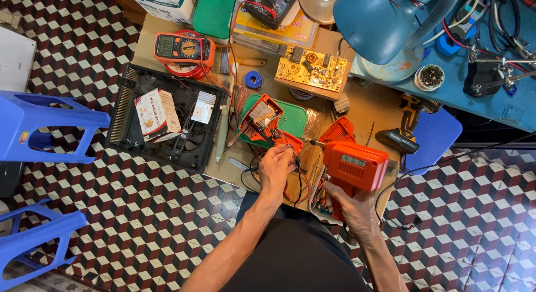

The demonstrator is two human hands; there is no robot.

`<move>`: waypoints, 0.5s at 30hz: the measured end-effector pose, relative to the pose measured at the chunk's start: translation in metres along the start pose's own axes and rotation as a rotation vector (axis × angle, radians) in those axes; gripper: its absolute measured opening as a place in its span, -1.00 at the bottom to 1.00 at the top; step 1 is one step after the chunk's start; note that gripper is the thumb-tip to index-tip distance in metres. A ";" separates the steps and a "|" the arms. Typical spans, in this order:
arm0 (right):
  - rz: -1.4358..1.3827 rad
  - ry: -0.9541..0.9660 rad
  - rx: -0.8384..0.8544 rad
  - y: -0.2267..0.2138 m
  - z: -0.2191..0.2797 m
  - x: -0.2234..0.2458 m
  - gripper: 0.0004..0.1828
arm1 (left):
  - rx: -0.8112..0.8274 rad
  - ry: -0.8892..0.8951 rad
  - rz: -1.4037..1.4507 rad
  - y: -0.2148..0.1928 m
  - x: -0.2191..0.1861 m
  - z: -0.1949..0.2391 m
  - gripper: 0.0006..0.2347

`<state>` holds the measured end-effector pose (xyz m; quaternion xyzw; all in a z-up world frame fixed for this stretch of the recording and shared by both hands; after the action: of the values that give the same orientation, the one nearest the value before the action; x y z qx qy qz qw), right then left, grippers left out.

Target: The person disassembles an orange handheld device, uses a heat gun on its internal components, and manipulates wires with pliers and a screwdriver. The person works at a cluttered bench with various tools and electronic parts visible.

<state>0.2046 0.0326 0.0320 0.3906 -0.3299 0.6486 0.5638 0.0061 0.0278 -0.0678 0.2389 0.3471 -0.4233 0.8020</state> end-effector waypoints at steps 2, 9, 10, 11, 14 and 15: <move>-0.023 0.072 0.003 0.004 0.000 -0.005 -0.71 | -0.004 0.002 -0.051 0.000 -0.001 0.000 -0.69; -0.014 0.076 0.011 0.012 0.002 -0.004 -0.68 | 0.014 -0.060 0.104 -0.004 0.004 -0.003 -0.65; -0.013 0.061 0.026 0.013 0.002 -0.003 -0.69 | 0.014 -0.075 0.146 -0.005 0.006 -0.003 -0.64; -0.013 0.047 0.041 0.014 0.000 -0.001 -0.69 | 0.011 -0.066 0.161 -0.006 0.007 -0.003 -0.64; 0.031 0.025 0.076 0.018 -0.005 0.003 -0.69 | -0.020 -0.068 0.183 -0.007 0.009 -0.002 -0.64; 0.052 0.021 0.086 0.020 -0.006 0.004 -0.69 | -0.042 -0.089 0.174 -0.008 0.008 -0.002 -0.64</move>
<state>0.1842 0.0369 0.0327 0.3988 -0.3061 0.6806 0.5329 0.0017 0.0205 -0.0763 0.2323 0.2977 -0.3550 0.8552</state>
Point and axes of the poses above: each hand's wrist, its own z-axis away from the middle knuckle, its own y-axis out of the palm, x = y × z, the point moved 5 cm from there along -z, towards the middle knuckle, and after that the axes turned 6 degrees about -z, right-handed, at the moved point
